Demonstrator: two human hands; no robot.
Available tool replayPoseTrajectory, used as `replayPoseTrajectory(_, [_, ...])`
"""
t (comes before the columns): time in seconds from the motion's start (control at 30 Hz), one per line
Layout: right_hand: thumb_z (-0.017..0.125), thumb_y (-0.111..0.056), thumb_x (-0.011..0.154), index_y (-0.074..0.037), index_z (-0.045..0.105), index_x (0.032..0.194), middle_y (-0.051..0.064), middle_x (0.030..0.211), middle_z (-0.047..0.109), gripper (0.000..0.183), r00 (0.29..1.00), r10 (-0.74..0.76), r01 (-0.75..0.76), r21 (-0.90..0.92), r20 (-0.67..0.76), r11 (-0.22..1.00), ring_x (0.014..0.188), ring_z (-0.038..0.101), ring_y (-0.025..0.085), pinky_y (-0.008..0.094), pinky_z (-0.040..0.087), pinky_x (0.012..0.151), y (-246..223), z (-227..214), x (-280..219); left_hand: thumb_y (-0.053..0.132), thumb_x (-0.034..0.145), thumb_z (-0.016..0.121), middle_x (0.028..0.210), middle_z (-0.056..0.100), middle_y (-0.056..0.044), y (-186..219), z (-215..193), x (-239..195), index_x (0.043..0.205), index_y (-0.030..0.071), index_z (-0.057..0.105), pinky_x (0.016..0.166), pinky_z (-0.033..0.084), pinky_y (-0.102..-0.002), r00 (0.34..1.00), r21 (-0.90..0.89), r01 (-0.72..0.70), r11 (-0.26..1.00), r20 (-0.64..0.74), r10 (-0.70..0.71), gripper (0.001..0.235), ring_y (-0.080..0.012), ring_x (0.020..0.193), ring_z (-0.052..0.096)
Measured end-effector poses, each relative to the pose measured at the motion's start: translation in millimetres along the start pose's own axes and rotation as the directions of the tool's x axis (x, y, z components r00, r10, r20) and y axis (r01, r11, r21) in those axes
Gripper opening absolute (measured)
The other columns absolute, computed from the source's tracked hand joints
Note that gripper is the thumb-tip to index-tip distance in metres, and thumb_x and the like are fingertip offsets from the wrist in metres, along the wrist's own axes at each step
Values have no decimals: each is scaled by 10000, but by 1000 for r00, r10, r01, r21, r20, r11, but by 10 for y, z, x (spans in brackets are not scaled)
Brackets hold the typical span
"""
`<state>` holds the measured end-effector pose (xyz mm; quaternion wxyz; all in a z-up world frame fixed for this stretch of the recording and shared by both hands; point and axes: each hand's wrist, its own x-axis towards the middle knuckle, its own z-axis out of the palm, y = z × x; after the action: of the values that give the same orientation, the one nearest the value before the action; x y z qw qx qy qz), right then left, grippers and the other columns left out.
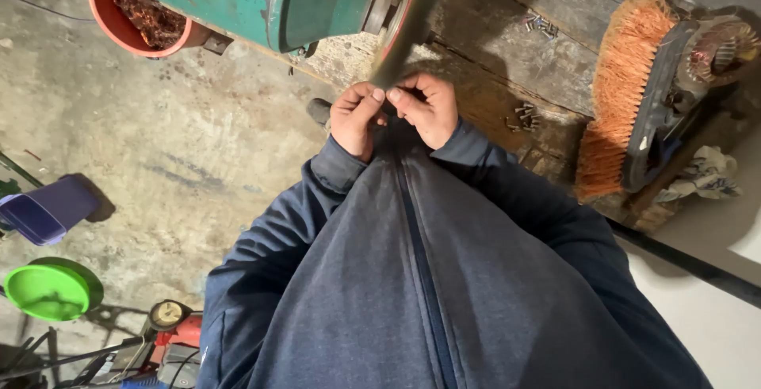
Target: Polishing small metal screws using a bench grinder equipped with a wire wheel.
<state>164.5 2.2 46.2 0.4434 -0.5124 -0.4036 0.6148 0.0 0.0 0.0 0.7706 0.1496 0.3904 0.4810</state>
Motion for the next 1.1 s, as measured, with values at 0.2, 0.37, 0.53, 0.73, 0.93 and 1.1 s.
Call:
replayPoseTrajectory(0.2, [639, -155, 1078, -10, 666, 1118, -16, 820, 602, 153, 998, 21, -28, 129, 57, 991, 672, 505, 44, 217, 414, 585, 29, -13, 11, 101, 993, 702, 871, 694, -37, 19, 24, -27, 1066, -8, 695, 638, 460, -240, 999, 46, -31, 998, -23, 32, 132, -88, 670, 553])
replayPoseTrajectory(0.37, [657, -147, 1047, -7, 667, 1086, -3, 804, 605, 146, 991, 130, -131, 257, 19, 958, 647, 512, 53, 216, 388, 550, 109, -15, 19, 109, 990, 704, 873, 706, -35, 17, 16, -25, 1071, -5, 703, 642, 467, -242, 999, 86, -47, 995, -17, 48, 139, -87, 673, 559])
replayPoseTrajectory(0.53, [672, -162, 1051, 0, 665, 1011, 11, 803, 609, 167, 976, 220, -204, 347, -6, 916, 641, 515, 59, 219, 376, 536, 46, 27, 11, 105, 998, 704, 878, 716, -41, 67, 59, -24, 1052, -12, 703, 655, 458, -244, 998, 126, -66, 990, 7, 65, 129, -89, 696, 559])
replayPoseTrajectory(0.73, [665, -170, 1037, -8, 670, 1008, 11, 805, 618, 165, 973, 225, -198, 329, -46, 923, 626, 517, 55, 216, 374, 522, 55, 61, 8, 92, 987, 691, 892, 736, -43, 91, 79, -43, 1042, -9, 709, 664, 465, -247, 996, 184, -83, 979, -10, 86, 117, -91, 716, 571])
replayPoseTrajectory(0.93, [620, -177, 1050, -35, 657, 1038, -3, 817, 595, 148, 960, 277, -273, 422, 53, 865, 611, 491, 55, 207, 349, 499, 224, 68, 22, 19, 1010, 696, 913, 688, -51, 109, 69, -50, 1103, -1, 632, 728, 496, -268, 982, 130, -187, 974, 42, 183, 114, -114, 798, 618])
replayPoseTrajectory(1.1, [597, -176, 1073, -66, 650, 1075, -7, 846, 592, 122, 903, 410, -403, 591, 130, 699, 666, 537, 60, 207, 381, 517, 510, 22, 44, 23, 999, 655, 885, 707, -72, 253, 173, -66, 1109, -28, 631, 719, 562, -299, 990, 149, -138, 979, 28, 136, 124, -151, 744, 680])
